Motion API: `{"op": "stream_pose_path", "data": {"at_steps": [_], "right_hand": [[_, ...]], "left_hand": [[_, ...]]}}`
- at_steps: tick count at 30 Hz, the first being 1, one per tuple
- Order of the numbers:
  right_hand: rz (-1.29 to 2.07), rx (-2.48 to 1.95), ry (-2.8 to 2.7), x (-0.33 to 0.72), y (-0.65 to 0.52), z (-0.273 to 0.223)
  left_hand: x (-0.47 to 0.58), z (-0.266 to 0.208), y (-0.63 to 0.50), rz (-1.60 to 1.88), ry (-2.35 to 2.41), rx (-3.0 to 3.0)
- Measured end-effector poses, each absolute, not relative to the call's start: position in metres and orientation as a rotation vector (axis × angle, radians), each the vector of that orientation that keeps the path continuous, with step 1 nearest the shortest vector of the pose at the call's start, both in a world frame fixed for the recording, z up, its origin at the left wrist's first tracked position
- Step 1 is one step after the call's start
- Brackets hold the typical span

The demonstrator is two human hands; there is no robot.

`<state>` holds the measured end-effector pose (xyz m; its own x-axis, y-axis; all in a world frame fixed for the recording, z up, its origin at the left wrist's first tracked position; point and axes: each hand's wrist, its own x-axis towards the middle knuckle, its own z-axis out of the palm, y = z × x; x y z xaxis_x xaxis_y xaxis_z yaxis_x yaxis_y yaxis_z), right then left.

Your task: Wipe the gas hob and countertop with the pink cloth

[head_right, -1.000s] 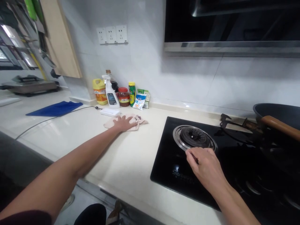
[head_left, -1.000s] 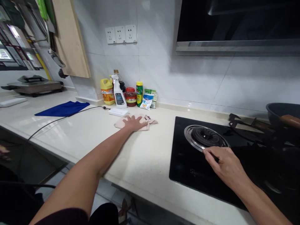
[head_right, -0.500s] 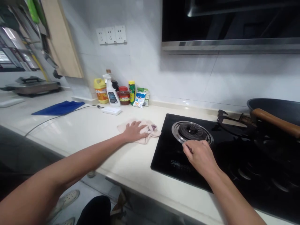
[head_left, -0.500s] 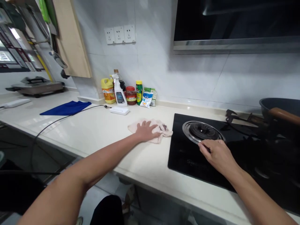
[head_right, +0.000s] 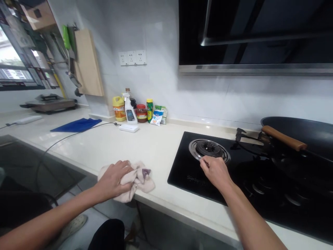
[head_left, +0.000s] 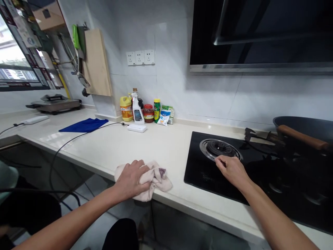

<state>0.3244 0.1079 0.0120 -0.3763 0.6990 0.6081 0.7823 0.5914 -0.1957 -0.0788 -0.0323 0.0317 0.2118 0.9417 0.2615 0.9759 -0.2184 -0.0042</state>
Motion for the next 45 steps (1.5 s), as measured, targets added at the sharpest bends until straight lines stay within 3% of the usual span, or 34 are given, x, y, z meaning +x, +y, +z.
{"op": "stream_pose_path", "data": {"at_steps": [7, 14, 18, 29, 36, 45], "right_hand": [[-0.151, -1.187, -2.102, 0.328, 0.110, 0.019], [-0.170, -1.202, -1.987, 0.335, 0.112, 0.027], [-0.169, -1.207, -1.898, 0.338, 0.112, 0.029], [-0.101, -1.192, -1.961, 0.325, 0.106, 0.029], [0.009, -1.018, -2.178, 0.295, 0.087, 0.025], [-0.225, -0.796, -2.153, 0.280, 0.070, 0.032]], "left_hand": [[-0.083, 0.039, -0.047, -0.297, -1.892, -2.362], [-0.023, 0.034, -0.030, -0.693, -1.787, -2.668], [0.027, 0.026, -0.004, -0.754, -1.643, -2.760], [0.071, 0.034, 0.112, -0.291, -1.930, -2.561], [0.087, 0.028, 0.214, -0.263, -2.063, -2.459], [0.117, 0.034, 0.342, -0.178, -2.228, -2.381]]}}
